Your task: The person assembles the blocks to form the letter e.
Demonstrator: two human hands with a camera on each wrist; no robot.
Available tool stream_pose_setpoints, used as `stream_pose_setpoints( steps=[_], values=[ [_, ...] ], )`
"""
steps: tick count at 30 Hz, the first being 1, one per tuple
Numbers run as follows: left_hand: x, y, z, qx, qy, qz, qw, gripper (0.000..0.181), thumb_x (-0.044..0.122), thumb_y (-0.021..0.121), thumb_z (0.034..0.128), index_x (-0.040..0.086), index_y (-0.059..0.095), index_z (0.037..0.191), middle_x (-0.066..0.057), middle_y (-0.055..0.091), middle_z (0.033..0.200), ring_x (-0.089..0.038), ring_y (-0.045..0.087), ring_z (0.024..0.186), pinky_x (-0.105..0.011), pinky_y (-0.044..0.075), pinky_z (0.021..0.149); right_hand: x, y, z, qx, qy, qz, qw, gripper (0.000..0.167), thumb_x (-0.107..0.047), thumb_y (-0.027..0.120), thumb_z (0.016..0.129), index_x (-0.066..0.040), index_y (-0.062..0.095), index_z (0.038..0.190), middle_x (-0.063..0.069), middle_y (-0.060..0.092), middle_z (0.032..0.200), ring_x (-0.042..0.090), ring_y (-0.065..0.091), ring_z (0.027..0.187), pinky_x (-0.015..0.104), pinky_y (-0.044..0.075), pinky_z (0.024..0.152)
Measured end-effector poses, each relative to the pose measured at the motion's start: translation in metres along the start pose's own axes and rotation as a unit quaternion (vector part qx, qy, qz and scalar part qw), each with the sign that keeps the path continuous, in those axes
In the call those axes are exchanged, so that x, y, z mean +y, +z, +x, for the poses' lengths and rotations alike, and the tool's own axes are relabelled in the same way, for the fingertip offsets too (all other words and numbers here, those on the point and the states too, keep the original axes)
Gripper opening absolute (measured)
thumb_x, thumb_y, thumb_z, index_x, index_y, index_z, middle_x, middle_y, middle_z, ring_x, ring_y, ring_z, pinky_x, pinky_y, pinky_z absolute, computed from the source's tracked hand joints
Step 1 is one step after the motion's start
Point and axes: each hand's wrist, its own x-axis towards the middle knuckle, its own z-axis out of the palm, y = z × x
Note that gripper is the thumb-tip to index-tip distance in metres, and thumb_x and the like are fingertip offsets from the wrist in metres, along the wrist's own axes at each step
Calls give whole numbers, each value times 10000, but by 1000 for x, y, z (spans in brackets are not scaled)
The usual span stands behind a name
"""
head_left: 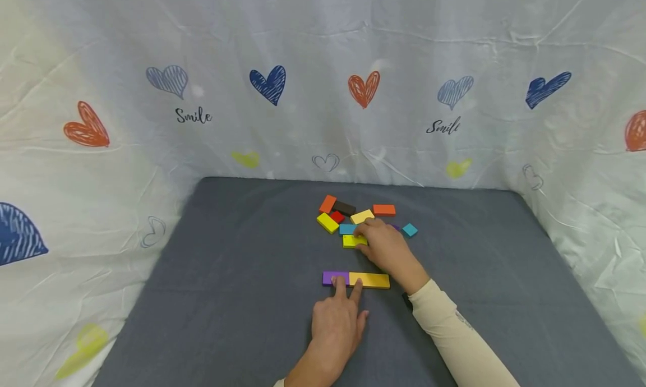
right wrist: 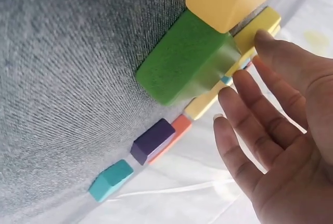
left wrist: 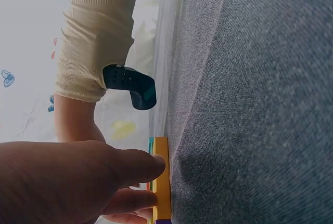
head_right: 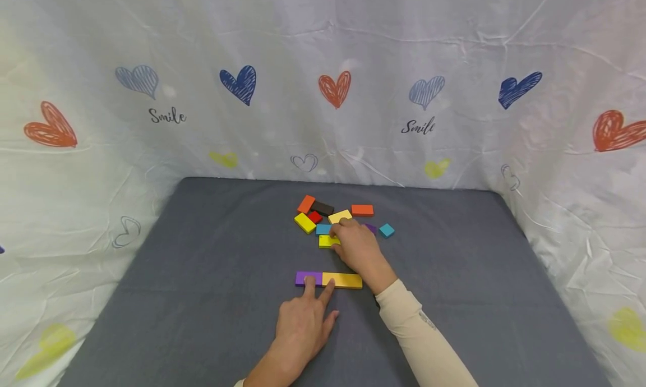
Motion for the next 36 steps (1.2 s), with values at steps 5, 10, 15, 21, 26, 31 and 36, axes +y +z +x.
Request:
stream_pose_setpoints(
  steps=[5, 10, 15, 21, 26, 31, 36],
  values=[
    [0, -1, 1, -97, -33, -32, 9999, 642, 645, 607, 999, 388, 505, 1579, -133, 534, 1489, -164, 456, 484, -331, 450, 488, -1, -1, 2, -92, 55, -77, 9999, 294, -223, 889, 887, -117, 776, 1138, 27, 673, 1035, 211, 648, 928, 413, 592, 848],
    [1, -1, 1, -137, -44, -22, 9999, 642, 646, 602, 1003, 389, 501, 1583, -134, 532, 1490, -165, 457, 484, -330, 448, 487, -2, -1, 6, -177, 145, -152, 9996, 298, -236, 875, 903, -104, 778, 1152, 40, 681, 1047, 224, 651, 942, 420, 590, 866],
    [1, -1, 2, -218, -64, -61, 9997, 649, 645, 600, 1004, 394, 486, 1591, -136, 522, 1502, -166, 467, 496, -336, 457, 497, -2, 0, 10, -247, 240, -207, 9992, 325, -249, 862, 916, -88, 778, 1186, 63, 700, 1083, 249, 667, 972, 437, 592, 893],
    [0, -2, 1, -155, -22, -92, 9998, 645, 632, 606, 1007, 382, 492, 1590, -147, 524, 1497, -164, 468, 489, -338, 460, 493, 2, 2, 14, -275, 200, -167, 9993, 359, -245, 848, 930, -63, 767, 1228, 88, 721, 1152, 281, 688, 1058, 458, 591, 916],
    [0, 0, 0, -5, 0, -29, 10000, 638, 631, 610, 1006, 376, 506, 1582, -151, 534, 1485, -164, 464, 475, -335, 454, 479, 7, 4, 19, -250, 200, -116, 9994, 356, -240, 847, 931, -70, 761, 1232, 81, 710, 1125, 270, 682, 1016, 446, 592, 898],
    [0, -1, 0, 34, 6, 36, 10000, 637, 636, 605, 1006, 381, 507, 1581, -151, 535, 1482, -160, 446, 459, -331, 436, 466, 11, 4, 22, -265, 185, -118, 9994, 336, -243, 857, 921, -72, 770, 1197, 73, 708, 1079, 247, 674, 942, 429, 600, 862],
    [0, -1, -1, 67, 3, 64, 10000, 632, 638, 607, 1004, 381, 516, 1575, -152, 541, 1470, -156, 439, 450, -325, 424, 455, 11, 2, 22, -361, 222, -60, 9991, 322, -262, 865, 913, -68, 779, 1155, 70, 723, 1068, 226, 664, 908, 413, 603, 825]
  ],
)
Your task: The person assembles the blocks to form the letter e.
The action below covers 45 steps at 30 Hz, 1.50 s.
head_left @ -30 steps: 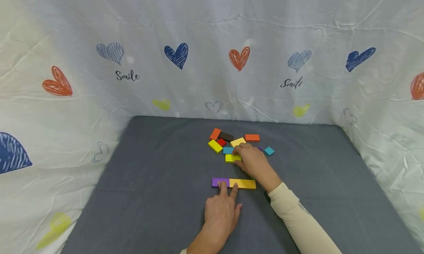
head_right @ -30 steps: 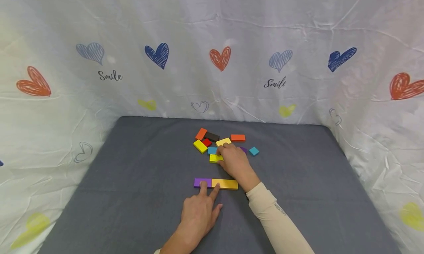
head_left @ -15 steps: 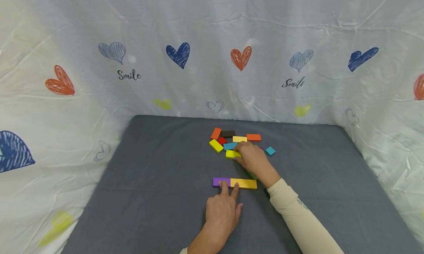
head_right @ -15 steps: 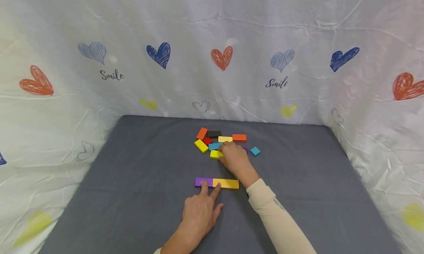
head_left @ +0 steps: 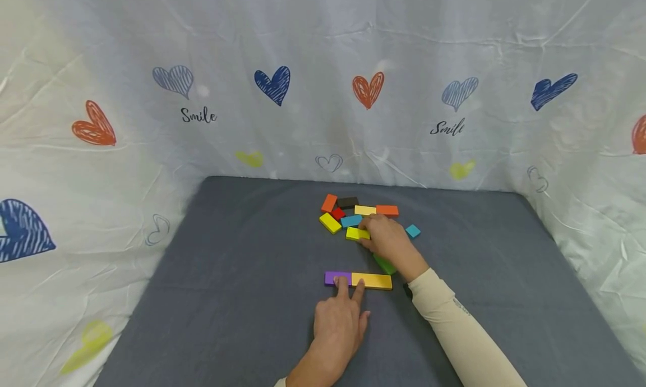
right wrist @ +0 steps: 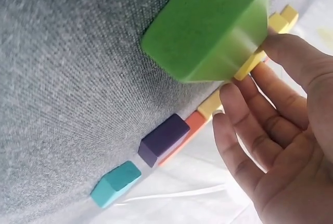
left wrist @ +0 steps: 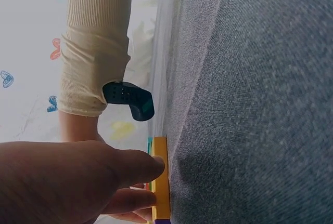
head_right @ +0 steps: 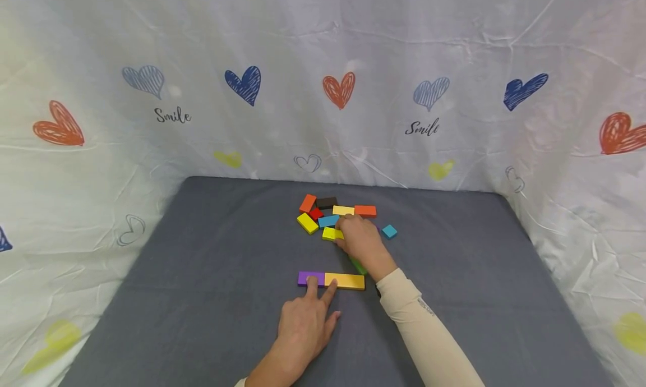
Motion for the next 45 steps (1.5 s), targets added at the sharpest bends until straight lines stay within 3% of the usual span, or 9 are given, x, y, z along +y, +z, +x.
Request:
stream_pose_setpoints(
  steps=[8, 20, 38, 45],
  values=[
    [1, 1, 1, -240, -76, -84, 9996, 639, 641, 599, 1007, 393, 494, 1586, -139, 529, 1488, -157, 452, 467, -328, 431, 465, 1, -2, -5, -132, 36, 187, 9997, 280, -265, 878, 899, -87, 789, 1095, 32, 730, 1015, 182, 633, 840, 379, 582, 743],
    [1, -1, 3, -520, -121, -247, 9983, 643, 643, 596, 1008, 408, 475, 1594, -131, 512, 1514, -163, 473, 488, -330, 439, 476, -5, -5, -15, -388, 158, 142, 9990, 299, -271, 863, 914, -92, 780, 1139, 37, 681, 1006, 173, 614, 826, 389, 583, 762],
    [0, 0, 0, -153, -60, -116, 9998, 641, 631, 616, 1003, 390, 499, 1585, -144, 532, 1472, -156, 444, 469, -324, 414, 458, -10, -6, -25, -447, 246, 52, 9987, 353, -235, 874, 898, -102, 752, 1201, 30, 643, 1028, 171, 584, 779, 401, 584, 735],
    [0, -1, 0, -206, -36, -80, 9998, 649, 635, 621, 999, 396, 490, 1588, -136, 528, 1472, -148, 439, 462, -317, 400, 448, -11, -6, -27, -517, 353, 204, 9978, 365, -190, 868, 899, -91, 741, 1226, 50, 650, 1056, 191, 603, 813, 430, 596, 795]
  ],
)
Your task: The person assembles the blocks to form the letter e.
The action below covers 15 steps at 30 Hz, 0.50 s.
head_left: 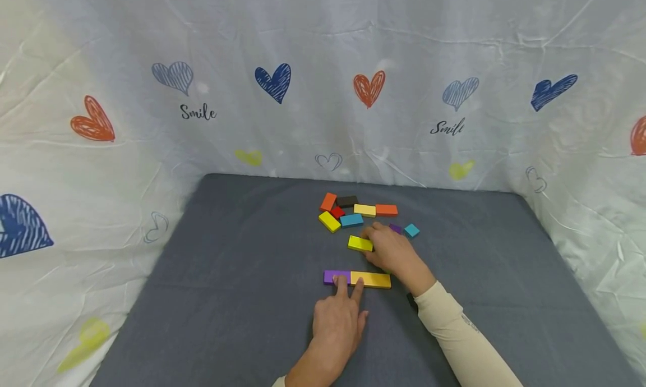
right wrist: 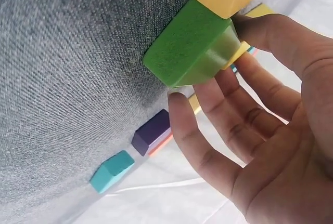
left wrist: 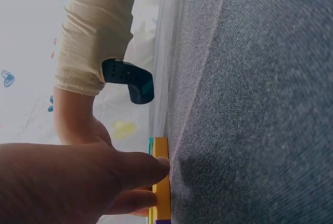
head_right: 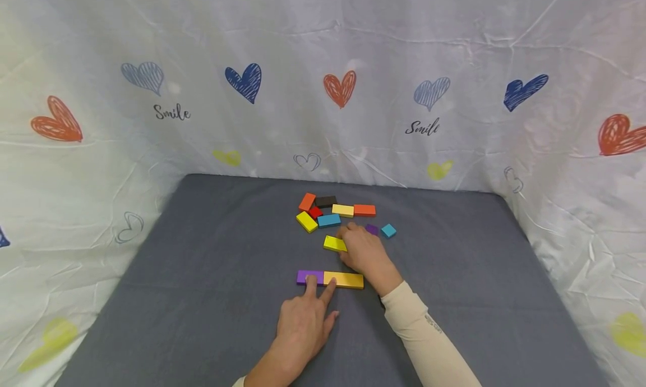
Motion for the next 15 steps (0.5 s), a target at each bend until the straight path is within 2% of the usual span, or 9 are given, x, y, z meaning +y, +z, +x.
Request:
stream_pose_setpoints(
  steps=[5, 15],
  values=[
    [0, -1, 1, -86, 27, 11, 10000, 655, 634, 616, 1003, 399, 473, 1598, -134, 515, 1487, -145, 443, 454, -313, 394, 446, 0, -1, -2, -18, 20, 92, 10000, 373, -157, 863, 897, -74, 734, 1238, 69, 656, 1088, 204, 616, 850, 431, 596, 836],
    [0, 0, 1, -109, -3, -66, 9999, 658, 627, 623, 1002, 394, 473, 1599, -136, 510, 1499, -146, 447, 459, -317, 406, 456, 3, 2, -3, -38, -12, 127, 9999, 390, -146, 864, 894, -79, 726, 1253, 66, 649, 1106, 198, 613, 860, 427, 593, 838]
  ],
)
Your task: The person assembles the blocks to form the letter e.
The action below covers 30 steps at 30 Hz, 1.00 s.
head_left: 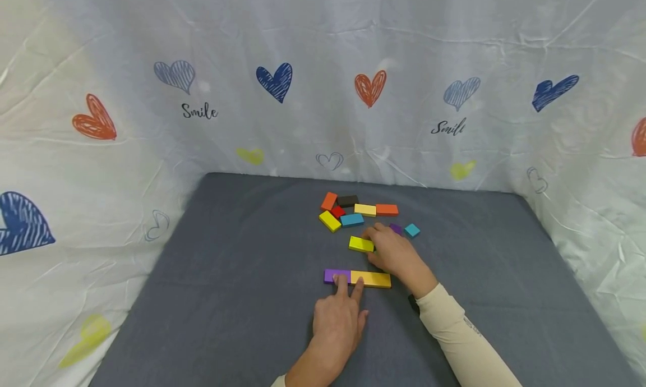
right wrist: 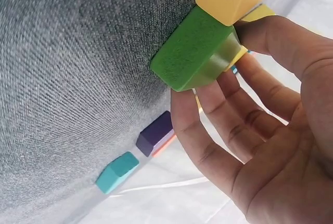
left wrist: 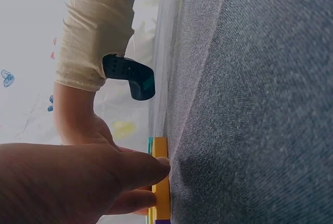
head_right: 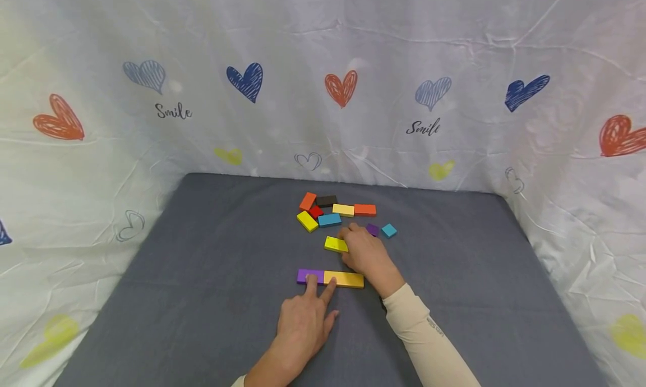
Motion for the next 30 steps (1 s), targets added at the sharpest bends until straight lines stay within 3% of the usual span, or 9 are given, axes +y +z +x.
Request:
stream_pose_setpoints(
  steps=[9, 15, 25, 30],
  values=[
    [0, 0, 1, -61, -12, -135, 9999, 656, 619, 637, 998, 388, 486, 1593, -134, 513, 1500, -150, 457, 480, -320, 412, 464, 2, -1, -2, -32, -26, -49, 10000, 400, -157, 861, 897, -86, 721, 1264, 60, 652, 1109, 196, 615, 870, 430, 593, 840],
    [0, -1, 1, 54, 18, -89, 9999, 654, 620, 635, 998, 382, 491, 1590, -141, 521, 1486, -146, 450, 475, -319, 412, 460, 4, -2, -5, -34, -16, 0, 10000, 425, -202, 852, 913, -104, 709, 1301, 56, 656, 1151, 201, 634, 931, 447, 586, 872],
    [0, 1, 0, 227, 14, -57, 9997, 646, 620, 644, 992, 381, 511, 1578, -148, 538, 1478, -150, 450, 480, -322, 429, 463, 12, -4, -5, -118, 57, 447, 9989, 473, -433, 748, 991, -109, 710, 1333, 62, 674, 1244, 242, 666, 1126, 504, 552, 995],
    [0, 2, 0, 301, 16, -14, 9995, 640, 620, 640, 994, 379, 518, 1575, -159, 538, 1469, -153, 450, 476, -323, 427, 460, 21, -8, -6, 445, -17, 462, 9979, 400, -413, 711, 1025, -104, 733, 1278, 67, 709, 1216, 252, 695, 1079, 498, 581, 910]
  ],
)
